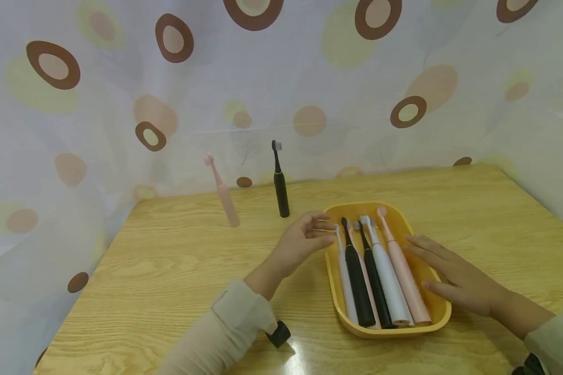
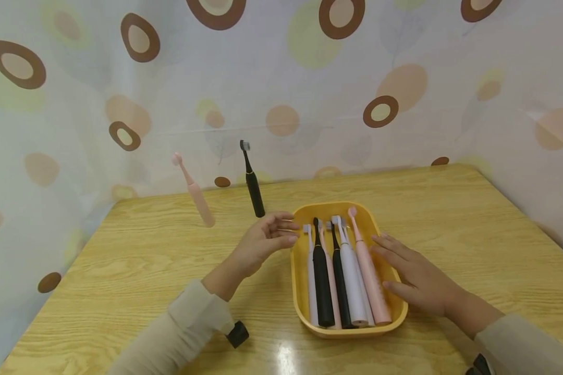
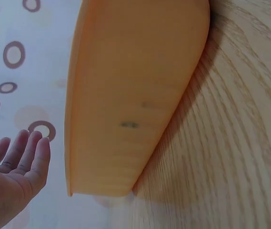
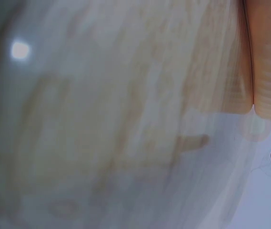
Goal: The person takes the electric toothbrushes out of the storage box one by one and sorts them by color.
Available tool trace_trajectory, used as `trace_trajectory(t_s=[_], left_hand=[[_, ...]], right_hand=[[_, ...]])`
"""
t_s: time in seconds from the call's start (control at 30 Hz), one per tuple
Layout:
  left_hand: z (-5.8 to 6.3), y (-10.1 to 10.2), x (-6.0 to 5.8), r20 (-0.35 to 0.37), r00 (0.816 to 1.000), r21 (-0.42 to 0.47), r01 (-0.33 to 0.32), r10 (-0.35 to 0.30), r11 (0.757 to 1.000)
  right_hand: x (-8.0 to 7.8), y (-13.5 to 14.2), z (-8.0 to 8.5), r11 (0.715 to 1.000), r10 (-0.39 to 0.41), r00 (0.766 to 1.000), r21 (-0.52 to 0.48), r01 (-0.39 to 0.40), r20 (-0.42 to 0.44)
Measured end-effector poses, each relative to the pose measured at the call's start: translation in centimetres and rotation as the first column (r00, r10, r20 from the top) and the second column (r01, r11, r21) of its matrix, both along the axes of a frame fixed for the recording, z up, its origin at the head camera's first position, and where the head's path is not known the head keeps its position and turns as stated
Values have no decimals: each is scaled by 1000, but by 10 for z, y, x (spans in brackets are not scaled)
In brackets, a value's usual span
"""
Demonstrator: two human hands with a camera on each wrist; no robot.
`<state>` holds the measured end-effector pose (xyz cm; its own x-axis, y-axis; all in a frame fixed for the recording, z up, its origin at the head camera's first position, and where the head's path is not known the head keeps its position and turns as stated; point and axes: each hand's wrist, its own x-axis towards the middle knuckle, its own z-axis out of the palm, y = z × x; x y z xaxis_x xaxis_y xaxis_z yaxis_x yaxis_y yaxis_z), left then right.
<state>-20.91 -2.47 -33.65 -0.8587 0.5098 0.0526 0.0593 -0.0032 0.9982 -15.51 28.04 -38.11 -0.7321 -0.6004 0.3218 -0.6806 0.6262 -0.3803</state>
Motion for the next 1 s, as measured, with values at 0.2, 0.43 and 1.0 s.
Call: trace_trajectory(t_s=[0.2, 0.43, 1.0], left_hand=[[1, 10, 0, -17, 999, -15, 42, -42, 999], [1, 21, -1, 4, 996, 3, 91, -91, 996], [-7, 48, -12, 124, 984, -19, 132, -129, 991]], right_hand=[[0, 1, 0, 1000, 0, 1000, -14, 0, 13], [-1, 1, 0, 1000, 1, 1000, -9, -1, 8], [0, 1, -2, 1000, -24, 1000, 13, 24, 16]])
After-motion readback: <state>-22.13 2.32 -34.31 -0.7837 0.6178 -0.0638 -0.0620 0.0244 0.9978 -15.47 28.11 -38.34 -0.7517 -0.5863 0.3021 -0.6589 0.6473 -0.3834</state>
